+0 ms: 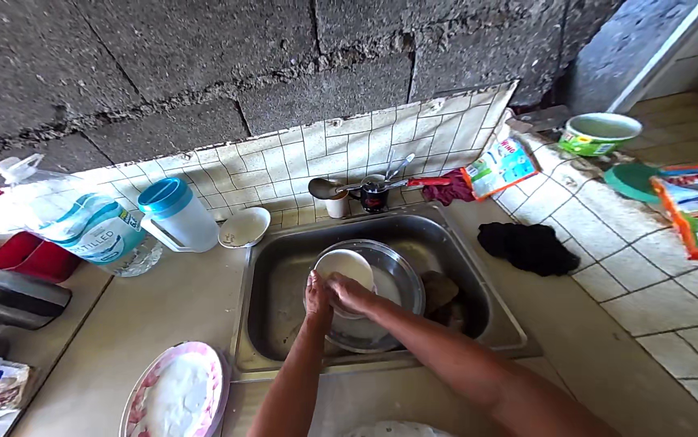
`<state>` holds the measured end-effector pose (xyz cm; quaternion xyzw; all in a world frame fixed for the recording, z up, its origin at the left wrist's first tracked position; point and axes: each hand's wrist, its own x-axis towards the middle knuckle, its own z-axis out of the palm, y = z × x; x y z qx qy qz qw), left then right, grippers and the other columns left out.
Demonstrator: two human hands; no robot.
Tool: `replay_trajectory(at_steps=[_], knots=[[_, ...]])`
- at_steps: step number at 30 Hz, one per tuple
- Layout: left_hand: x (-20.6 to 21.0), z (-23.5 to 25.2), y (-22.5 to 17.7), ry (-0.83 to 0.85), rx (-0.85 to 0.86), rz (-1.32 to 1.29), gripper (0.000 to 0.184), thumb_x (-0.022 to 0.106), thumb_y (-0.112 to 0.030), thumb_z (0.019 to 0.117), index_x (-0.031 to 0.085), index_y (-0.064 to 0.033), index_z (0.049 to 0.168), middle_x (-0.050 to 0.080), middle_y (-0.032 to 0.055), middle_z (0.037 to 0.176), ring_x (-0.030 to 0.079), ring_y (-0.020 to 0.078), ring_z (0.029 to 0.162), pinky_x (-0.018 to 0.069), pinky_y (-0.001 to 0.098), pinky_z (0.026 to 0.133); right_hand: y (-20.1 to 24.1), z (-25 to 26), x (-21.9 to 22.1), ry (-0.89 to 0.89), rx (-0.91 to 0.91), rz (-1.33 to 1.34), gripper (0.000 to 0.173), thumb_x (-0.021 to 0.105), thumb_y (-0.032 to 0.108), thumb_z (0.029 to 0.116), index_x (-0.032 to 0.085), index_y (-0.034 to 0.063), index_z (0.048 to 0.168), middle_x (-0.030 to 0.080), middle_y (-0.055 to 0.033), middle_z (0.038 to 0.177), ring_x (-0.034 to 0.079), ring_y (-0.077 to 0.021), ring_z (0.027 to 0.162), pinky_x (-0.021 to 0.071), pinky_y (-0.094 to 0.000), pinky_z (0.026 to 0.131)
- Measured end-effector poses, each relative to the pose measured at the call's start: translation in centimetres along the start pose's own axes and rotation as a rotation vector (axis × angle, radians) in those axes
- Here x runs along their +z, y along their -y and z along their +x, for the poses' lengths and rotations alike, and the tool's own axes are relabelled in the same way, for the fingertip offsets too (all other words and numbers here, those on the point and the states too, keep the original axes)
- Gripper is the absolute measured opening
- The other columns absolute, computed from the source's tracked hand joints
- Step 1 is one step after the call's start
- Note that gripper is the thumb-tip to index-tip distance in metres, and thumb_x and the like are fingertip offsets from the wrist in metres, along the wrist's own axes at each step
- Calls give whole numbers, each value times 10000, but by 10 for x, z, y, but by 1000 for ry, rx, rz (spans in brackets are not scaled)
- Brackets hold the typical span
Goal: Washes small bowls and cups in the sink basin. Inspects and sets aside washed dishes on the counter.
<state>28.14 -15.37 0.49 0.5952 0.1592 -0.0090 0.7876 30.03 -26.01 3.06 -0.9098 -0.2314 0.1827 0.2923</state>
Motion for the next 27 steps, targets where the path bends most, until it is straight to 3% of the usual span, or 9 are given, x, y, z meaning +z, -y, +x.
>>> replay_trajectory(at_steps=[5,7,10,13,15,18,21,23,27], knots=[[5,-5,3,35,-65,-15,556,171,-353,1145,325,12,1535,544,247,1387,612,268,1185,522,439,992,-3,-4,-7,-66,189,-38,357,420,-9,1047,564,-132,1350,353,-324,1583,402,-440,1458,361,-493,1191],[10,-5,-4,72,-82,47,565,162,-370,1143,362,18,1503,559,227,1334,600,252,1145,510,427,970,2,-5,5,-134,144,122,402,455,123,1072,538,-74,1413,385,-305,1559,492,-412,1385,422,-461,1148],[-9,6,-31,138,-104,272,564,211,-354,1145,332,16,1552,475,253,1497,527,296,1329,432,463,1107,-1,-22,13,47,-51,45,465,469,223,1088,499,-45,1468,395,-279,1579,488,-410,1401,397,-512,1159],[-19,19,-35,155,-103,301,549,241,-358,1144,336,-4,1553,512,246,1468,567,299,1301,478,475,1078,-16,-30,10,124,-159,-197,377,515,67,1041,565,-58,1394,495,-299,1491,480,-469,1386,374,-610,1136],[-8,13,-21,123,-127,202,574,223,-391,1140,276,-31,1584,497,249,1476,570,316,1286,497,495,1045,-14,-26,4,52,-97,-150,331,488,1,1029,599,-96,1326,557,-323,1400,519,-478,1338,402,-589,1122],[8,-1,-7,161,-135,228,585,192,-373,1139,195,-18,1604,412,270,1536,489,329,1361,425,487,1111,-9,-21,17,-57,14,12,360,478,43,1042,563,-117,1353,548,-308,1420,520,-426,1358,394,-513,1159],[-11,8,-9,93,-123,305,534,248,-347,1145,301,-26,1568,500,276,1460,574,350,1275,499,518,1031,-36,-31,28,-26,-185,-134,338,475,51,1055,604,-98,1330,593,-300,1387,546,-443,1336,393,-541,1154],[-19,9,-8,90,-146,223,551,242,-373,1142,223,-95,1618,465,244,1515,567,332,1300,509,507,1027,-39,-35,15,14,-231,-211,283,480,18,1042,654,-107,1226,643,-306,1284,587,-462,1266,429,-561,1103],[3,-8,8,106,-142,95,611,175,-422,1132,276,-6,1568,501,255,1447,566,293,1249,482,467,1038,-6,-33,17,-29,-25,-1,327,459,27,1044,595,-120,1302,593,-304,1365,549,-435,1324,404,-548,1137]])
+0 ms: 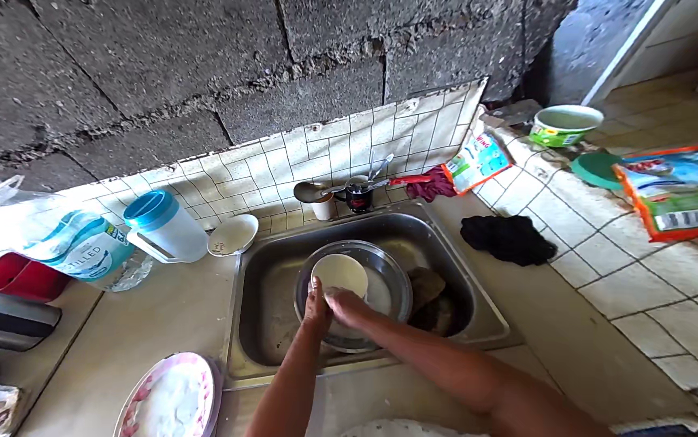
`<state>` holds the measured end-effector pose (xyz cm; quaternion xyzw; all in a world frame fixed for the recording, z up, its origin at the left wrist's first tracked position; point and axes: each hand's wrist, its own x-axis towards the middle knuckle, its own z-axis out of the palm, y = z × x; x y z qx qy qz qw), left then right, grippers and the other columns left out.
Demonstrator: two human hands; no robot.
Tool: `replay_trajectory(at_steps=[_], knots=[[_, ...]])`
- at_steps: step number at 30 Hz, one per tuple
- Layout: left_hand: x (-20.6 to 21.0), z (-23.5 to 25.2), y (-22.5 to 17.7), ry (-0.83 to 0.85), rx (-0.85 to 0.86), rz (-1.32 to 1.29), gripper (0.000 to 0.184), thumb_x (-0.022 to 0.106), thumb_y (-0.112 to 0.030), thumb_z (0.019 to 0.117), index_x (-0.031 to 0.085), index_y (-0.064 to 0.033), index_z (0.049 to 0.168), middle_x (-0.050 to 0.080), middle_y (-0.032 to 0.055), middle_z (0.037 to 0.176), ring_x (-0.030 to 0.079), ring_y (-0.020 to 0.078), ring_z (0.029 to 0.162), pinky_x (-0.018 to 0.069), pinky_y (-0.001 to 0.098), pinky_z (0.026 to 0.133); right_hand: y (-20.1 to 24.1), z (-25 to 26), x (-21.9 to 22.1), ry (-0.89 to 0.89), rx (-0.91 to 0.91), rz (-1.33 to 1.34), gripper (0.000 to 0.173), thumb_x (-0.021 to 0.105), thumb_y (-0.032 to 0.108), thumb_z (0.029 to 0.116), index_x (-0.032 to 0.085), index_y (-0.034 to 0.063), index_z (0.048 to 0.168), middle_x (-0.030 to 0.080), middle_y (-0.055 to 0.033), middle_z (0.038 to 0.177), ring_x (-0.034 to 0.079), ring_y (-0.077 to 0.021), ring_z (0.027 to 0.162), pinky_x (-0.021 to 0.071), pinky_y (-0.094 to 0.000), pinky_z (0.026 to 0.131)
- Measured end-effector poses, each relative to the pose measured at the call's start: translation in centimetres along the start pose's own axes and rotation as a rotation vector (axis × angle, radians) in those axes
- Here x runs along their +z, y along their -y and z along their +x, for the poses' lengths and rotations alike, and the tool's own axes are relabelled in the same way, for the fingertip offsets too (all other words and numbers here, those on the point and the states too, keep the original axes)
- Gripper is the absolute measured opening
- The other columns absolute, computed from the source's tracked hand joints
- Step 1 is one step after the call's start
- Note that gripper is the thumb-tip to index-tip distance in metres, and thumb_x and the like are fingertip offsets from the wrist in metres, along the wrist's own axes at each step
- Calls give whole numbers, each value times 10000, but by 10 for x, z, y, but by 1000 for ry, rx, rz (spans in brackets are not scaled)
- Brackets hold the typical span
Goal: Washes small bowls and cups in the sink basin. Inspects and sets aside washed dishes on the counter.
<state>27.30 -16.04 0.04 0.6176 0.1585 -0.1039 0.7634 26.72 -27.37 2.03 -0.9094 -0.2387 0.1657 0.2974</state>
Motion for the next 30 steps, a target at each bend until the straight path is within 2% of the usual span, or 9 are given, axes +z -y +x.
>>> replay_trajectory(at_steps=[2,5,7,10,14,19,24,27,30], knots=[[-12,4,-4,-20,45,76,565,195,-361,1142,254,-13,1583,467,261,1490,550,300,1297,475,471,1063,-8,-6,7,19,-79,-35,354,446,31,1058,578,-101,1358,563,-304,1420,527,-446,1355,380,-550,1161],[-31,5,-10,-2,51,74,563,217,-355,1139,154,-87,1631,393,233,1572,526,294,1350,486,465,1072,-29,-9,0,9,-229,-196,273,482,2,1028,676,-96,1193,667,-306,1232,627,-475,1195,465,-596,1044],[-15,-4,-3,-22,-1,0,584,194,-416,1136,248,-52,1590,510,251,1446,616,303,1203,549,466,959,-14,-3,-9,78,-88,-132,281,460,14,1036,644,-120,1201,644,-308,1257,598,-456,1237,443,-582,1067],[-4,-6,-2,-31,12,69,599,165,-402,1137,318,18,1536,535,264,1383,594,288,1182,505,453,988,-2,0,4,18,-28,-1,325,487,60,1047,609,-109,1296,621,-295,1333,581,-428,1290,418,-547,1122],[-32,5,-8,-23,57,73,579,210,-368,1139,122,-89,1639,341,228,1612,475,308,1407,455,486,1108,-29,-7,0,34,-230,-212,277,483,22,1035,676,-91,1198,681,-299,1202,639,-468,1174,467,-583,1044],[-4,-8,0,-22,-7,36,621,163,-427,1133,310,13,1546,511,273,1423,577,309,1227,490,474,1017,2,-2,2,18,-35,-31,303,489,56,1043,621,-118,1252,639,-299,1286,599,-435,1255,438,-556,1090],[-31,2,-4,-36,56,-14,580,184,-388,1139,159,-84,1632,393,223,1580,514,295,1371,477,475,1088,-24,-4,0,17,-248,-226,259,480,13,1024,679,-100,1145,688,-293,1168,646,-459,1153,479,-588,1017],[-8,-9,0,-32,12,-53,617,150,-441,1129,338,-11,1528,556,234,1371,607,271,1169,522,448,967,4,1,1,21,-59,-72,286,488,32,1031,631,-133,1214,644,-308,1267,597,-443,1254,441,-563,1082],[-29,-4,-8,-21,78,88,577,187,-362,1139,206,-30,1611,395,250,1566,497,296,1375,442,463,1113,-4,-8,12,-10,-177,-126,334,451,46,1055,618,-100,1305,642,-306,1297,607,-455,1250,444,-566,1092]])
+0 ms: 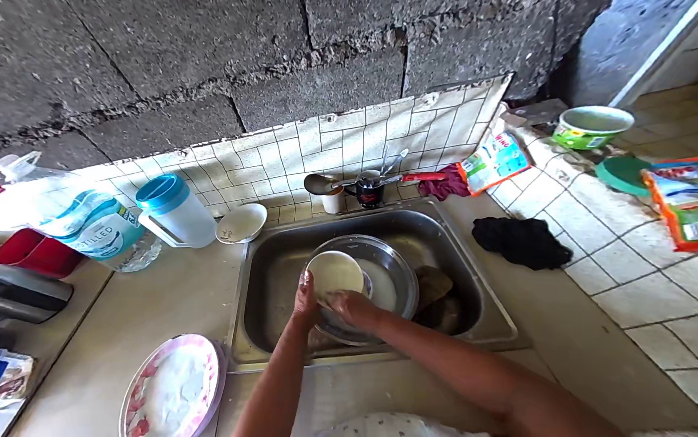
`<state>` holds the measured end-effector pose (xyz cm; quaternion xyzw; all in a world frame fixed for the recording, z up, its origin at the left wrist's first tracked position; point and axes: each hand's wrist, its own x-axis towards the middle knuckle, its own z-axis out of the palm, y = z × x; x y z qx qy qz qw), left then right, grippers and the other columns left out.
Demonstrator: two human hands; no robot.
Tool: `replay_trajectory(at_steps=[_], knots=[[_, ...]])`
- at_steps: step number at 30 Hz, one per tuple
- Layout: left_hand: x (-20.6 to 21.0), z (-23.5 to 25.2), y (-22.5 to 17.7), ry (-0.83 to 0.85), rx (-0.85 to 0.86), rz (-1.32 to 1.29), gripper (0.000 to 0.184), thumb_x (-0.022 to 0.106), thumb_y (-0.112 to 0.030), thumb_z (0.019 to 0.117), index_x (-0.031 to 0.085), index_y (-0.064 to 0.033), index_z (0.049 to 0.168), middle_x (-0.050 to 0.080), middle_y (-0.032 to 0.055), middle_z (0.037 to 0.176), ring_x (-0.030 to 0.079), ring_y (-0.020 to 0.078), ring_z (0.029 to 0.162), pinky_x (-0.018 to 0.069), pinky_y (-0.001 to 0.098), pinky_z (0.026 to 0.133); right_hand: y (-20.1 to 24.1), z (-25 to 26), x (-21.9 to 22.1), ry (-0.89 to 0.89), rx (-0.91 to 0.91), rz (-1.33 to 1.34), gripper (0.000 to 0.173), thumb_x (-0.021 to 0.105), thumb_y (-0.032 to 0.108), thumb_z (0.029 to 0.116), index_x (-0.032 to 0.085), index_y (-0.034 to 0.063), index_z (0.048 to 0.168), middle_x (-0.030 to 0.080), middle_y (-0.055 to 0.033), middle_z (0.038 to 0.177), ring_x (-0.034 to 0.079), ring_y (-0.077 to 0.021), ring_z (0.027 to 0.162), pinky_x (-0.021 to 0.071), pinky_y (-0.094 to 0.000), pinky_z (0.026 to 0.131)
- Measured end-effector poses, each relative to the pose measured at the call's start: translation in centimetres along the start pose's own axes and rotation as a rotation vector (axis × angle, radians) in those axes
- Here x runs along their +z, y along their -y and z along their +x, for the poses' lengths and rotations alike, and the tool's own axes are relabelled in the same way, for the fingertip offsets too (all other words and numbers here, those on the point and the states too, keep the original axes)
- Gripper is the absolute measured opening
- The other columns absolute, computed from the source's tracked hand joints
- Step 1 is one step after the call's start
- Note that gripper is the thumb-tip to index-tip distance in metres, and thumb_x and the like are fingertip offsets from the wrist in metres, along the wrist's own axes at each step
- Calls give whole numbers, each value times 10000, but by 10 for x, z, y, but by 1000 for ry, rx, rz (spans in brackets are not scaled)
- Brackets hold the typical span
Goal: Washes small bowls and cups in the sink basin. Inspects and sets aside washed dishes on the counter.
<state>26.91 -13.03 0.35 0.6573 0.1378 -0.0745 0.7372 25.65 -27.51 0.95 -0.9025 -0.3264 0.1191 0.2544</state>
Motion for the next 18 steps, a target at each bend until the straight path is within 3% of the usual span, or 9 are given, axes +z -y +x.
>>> replay_trajectory(at_steps=[2,3,5,8,10,12,14,16,18], knots=[[-11,5,3,5,19,-12,585,203,-360,1138,137,-60,1635,314,223,1630,443,287,1436,417,463,1148,-13,-2,-1,-14,-82,-77,280,480,24,1035,673,-95,1199,688,-292,1198,650,-453,1174,484,-570,1040],[-6,2,5,-3,2,-66,587,191,-381,1138,144,-75,1636,346,214,1615,480,284,1406,450,467,1118,-10,1,-6,19,-44,-54,272,483,27,1036,667,-107,1184,676,-297,1211,629,-451,1201,466,-562,1059],[11,-5,10,-8,-17,-146,618,142,-439,1126,221,-50,1601,468,232,1503,563,278,1286,500,458,1039,4,9,-8,17,44,55,296,495,44,1038,624,-135,1234,628,-310,1302,573,-438,1292,420,-532,1121],[8,-2,8,-45,25,-112,619,131,-403,1132,208,-11,1605,398,258,1561,490,297,1379,424,456,1126,6,10,-12,98,20,124,405,471,138,1069,551,-110,1380,577,-297,1405,525,-411,1366,368,-512,1176],[-4,2,6,-102,53,-71,586,158,-360,1142,254,14,1583,430,273,1533,519,297,1358,447,450,1116,-1,10,-27,235,57,-14,389,499,174,1051,610,-104,1299,615,-303,1331,558,-437,1309,405,-575,1114],[-5,0,8,-87,64,-55,564,166,-326,1144,271,34,1566,445,283,1508,542,285,1326,465,429,1097,-4,14,-44,271,182,-115,336,508,109,1032,625,-128,1239,576,-325,1355,523,-474,1317,397,-613,1096],[8,-5,9,-44,43,-87,561,153,-330,1144,288,30,1554,492,279,1455,588,283,1257,510,437,1033,-2,24,-52,194,268,-105,320,436,-9,1035,601,-138,1277,471,-313,1490,458,-458,1397,377,-567,1145],[22,-8,6,-5,25,-145,561,133,-344,1143,310,16,1535,534,258,1395,616,274,1191,541,448,975,0,33,-46,89,241,17,329,402,-47,1036,604,-143,1278,438,-308,1525,435,-430,1427,351,-504,1188],[22,-7,2,-15,36,-145,557,130,-335,1143,301,20,1537,523,248,1401,596,251,1202,514,423,1004,3,34,-39,124,174,84,321,460,-45,1018,612,-132,1286,443,-318,1510,447,-436,1411,355,-497,1186]])
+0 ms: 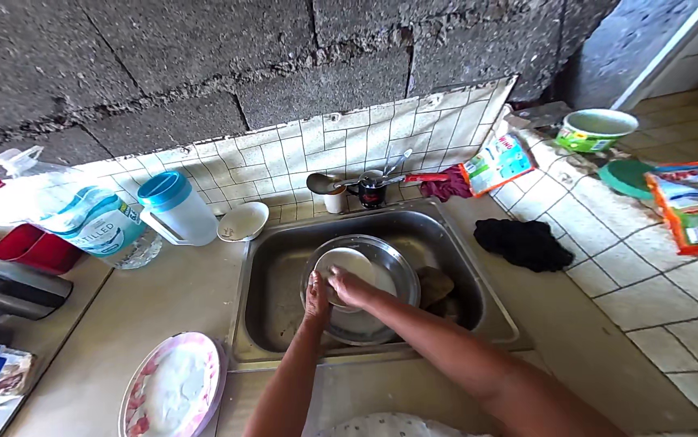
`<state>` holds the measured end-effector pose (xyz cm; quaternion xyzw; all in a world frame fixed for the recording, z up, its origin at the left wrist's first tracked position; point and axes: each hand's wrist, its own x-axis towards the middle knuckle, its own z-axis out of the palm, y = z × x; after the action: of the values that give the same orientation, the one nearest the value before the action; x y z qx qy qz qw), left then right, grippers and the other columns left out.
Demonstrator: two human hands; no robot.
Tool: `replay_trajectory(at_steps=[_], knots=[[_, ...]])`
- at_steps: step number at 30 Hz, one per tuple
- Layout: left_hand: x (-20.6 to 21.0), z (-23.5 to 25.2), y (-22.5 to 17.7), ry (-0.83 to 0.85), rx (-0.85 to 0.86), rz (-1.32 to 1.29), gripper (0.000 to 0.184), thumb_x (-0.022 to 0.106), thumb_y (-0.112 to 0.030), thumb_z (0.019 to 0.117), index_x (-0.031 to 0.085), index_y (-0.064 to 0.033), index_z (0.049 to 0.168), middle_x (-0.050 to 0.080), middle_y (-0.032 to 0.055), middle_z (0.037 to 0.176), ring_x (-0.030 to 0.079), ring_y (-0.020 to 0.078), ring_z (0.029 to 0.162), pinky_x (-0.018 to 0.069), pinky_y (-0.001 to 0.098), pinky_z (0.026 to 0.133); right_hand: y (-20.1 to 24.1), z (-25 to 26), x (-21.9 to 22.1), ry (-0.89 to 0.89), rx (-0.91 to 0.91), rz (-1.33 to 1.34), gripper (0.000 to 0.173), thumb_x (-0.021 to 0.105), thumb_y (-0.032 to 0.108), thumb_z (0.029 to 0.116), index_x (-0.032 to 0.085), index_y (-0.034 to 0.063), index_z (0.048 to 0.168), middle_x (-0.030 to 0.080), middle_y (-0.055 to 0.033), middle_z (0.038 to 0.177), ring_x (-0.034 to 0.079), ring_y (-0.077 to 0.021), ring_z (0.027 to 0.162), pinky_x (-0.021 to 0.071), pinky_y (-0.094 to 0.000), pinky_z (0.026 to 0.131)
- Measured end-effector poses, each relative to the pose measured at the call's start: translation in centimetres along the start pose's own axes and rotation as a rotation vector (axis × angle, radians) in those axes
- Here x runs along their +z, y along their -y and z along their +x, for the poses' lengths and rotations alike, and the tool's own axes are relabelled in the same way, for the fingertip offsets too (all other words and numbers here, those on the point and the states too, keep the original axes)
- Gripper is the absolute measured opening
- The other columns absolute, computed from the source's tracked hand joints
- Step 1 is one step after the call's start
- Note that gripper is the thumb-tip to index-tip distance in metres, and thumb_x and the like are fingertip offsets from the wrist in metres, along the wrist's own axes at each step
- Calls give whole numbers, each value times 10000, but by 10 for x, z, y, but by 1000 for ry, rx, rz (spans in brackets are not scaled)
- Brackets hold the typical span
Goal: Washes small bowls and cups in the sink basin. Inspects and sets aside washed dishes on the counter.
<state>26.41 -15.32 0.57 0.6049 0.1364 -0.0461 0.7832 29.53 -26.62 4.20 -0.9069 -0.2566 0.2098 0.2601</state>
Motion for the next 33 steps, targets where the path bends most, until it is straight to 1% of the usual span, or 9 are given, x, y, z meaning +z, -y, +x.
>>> replay_trajectory(at_steps=[4,8,14,17,19,22,25,30,33], knots=[[-19,5,0,-54,-23,39,563,166,-356,1143,301,4,1554,535,269,1406,623,288,1199,543,448,981,-7,-10,-7,113,42,-204,296,442,-35,1028,637,-125,1231,502,-301,1450,506,-462,1338,419,-571,1106],[0,-3,-4,-15,-95,18,562,151,-373,1143,323,-17,1542,559,251,1366,636,289,1152,556,462,933,1,-6,-7,-72,133,-112,372,355,-30,1066,539,-139,1369,426,-326,1528,426,-449,1432,350,-506,1187],[-7,-3,-5,55,-138,74,576,140,-381,1141,351,5,1513,576,234,1312,632,267,1102,546,445,920,-11,-4,1,104,-218,14,332,445,-64,1021,602,-128,1306,530,-305,1433,508,-417,1357,367,-480,1167],[2,-7,-5,70,-255,63,585,141,-439,1133,390,-51,1494,614,219,1257,654,303,1056,566,488,857,-25,-2,5,-143,-275,-98,351,393,43,1067,613,-116,1289,605,-286,1367,577,-406,1310,437,-497,1115],[4,-7,-7,62,-235,76,555,172,-413,1140,339,-69,1542,584,246,1328,652,332,1099,571,499,873,-26,-2,-2,-213,-139,-190,368,369,58,1071,592,-106,1314,592,-284,1378,575,-413,1302,447,-517,1094],[2,-6,-8,-44,-155,122,538,192,-379,1144,344,-37,1531,575,265,1328,655,330,1092,574,484,863,-6,-15,-11,-29,156,-238,334,399,-27,1046,598,-147,1285,505,-329,1438,489,-465,1358,403,-546,1128],[5,-5,-5,-115,-147,131,548,196,-374,1145,339,-28,1545,532,281,1398,612,355,1184,538,522,938,2,-16,-3,143,208,-58,279,549,16,996,633,-122,1224,568,-330,1339,548,-470,1278,434,-591,1068],[23,-13,6,-58,-177,61,561,155,-400,1142,325,-49,1545,573,272,1312,643,359,1091,566,529,867,-3,2,9,-322,376,544,322,617,62,987,620,-93,1270,631,-283,1281,594,-377,1242,437,-491,1095],[19,-15,5,-32,-218,36,580,138,-432,1135,339,-69,1540,585,255,1293,643,351,1076,562,530,857,3,0,12,-276,349,545,317,590,100,1022,604,-81,1281,627,-272,1291,594,-357,1246,439,-474,1096]])
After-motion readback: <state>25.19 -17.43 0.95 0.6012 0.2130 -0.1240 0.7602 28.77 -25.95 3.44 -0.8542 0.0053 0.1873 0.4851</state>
